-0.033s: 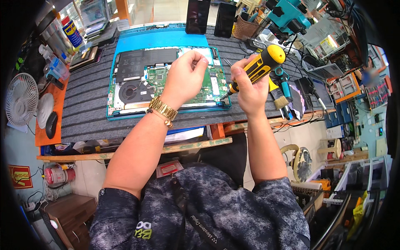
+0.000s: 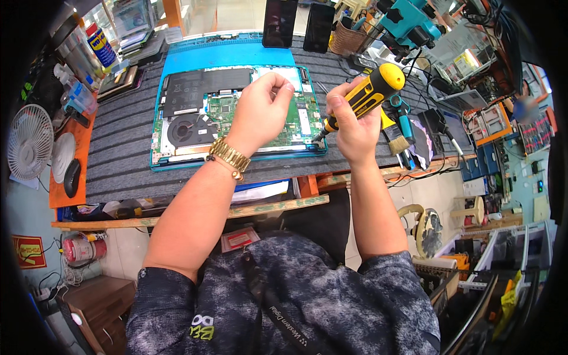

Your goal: The person uses a screwdriver to unscrew the internal components of a laptop, then lifts the laptop to show its underside.

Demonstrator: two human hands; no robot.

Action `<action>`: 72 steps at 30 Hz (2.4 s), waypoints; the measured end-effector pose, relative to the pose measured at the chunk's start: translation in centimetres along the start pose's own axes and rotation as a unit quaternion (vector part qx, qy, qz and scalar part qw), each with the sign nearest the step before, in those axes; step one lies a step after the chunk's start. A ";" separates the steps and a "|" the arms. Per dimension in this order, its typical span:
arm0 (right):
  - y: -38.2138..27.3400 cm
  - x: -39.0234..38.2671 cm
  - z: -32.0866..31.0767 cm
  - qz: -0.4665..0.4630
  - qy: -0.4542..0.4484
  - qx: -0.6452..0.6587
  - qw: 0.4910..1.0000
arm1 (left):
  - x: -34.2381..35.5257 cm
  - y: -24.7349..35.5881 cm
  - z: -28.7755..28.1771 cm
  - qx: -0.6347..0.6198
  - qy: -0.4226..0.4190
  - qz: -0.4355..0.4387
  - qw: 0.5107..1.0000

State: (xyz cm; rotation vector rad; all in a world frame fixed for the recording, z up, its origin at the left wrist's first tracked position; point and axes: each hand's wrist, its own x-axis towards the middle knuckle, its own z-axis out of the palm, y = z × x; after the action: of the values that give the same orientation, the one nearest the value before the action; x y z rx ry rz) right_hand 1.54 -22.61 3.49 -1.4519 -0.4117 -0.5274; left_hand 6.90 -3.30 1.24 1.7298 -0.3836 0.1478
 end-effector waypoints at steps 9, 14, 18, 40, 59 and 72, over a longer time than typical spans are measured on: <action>0.6 0.5 -0.2 -0.019 -0.035 -0.007 0.999 | -0.6 -0.4 -0.5 0.007 -0.006 0.024 1.000; 0.1 0.2 0.0 0.009 -0.015 0.020 1.000 | -0.8 -0.5 -0.5 0.019 -0.015 0.046 0.999; -0.2 0.7 -0.6 0.011 -0.037 -0.049 0.998 | -1.0 -0.4 -0.3 0.020 -0.046 0.036 0.998; -3.9 2.8 -0.8 -0.130 0.134 0.121 0.975 | -1.5 0.6 0.0 -0.189 -0.251 -0.102 0.944; -2.3 1.4 -0.7 -0.110 0.099 -0.073 0.986 | -1.0 -0.6 0.5 -0.083 -0.126 -0.007 0.989; 0.2 0.6 -1.3 -0.070 0.091 -0.091 0.989 | -1.0 -0.4 0.4 -0.059 -0.135 -0.031 0.989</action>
State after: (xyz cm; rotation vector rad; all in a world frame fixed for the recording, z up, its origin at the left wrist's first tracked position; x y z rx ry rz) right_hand 2.03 -23.96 3.55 -1.5410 -0.3291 -0.8215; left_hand 6.08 -3.44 0.47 1.6453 -0.5256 -0.1536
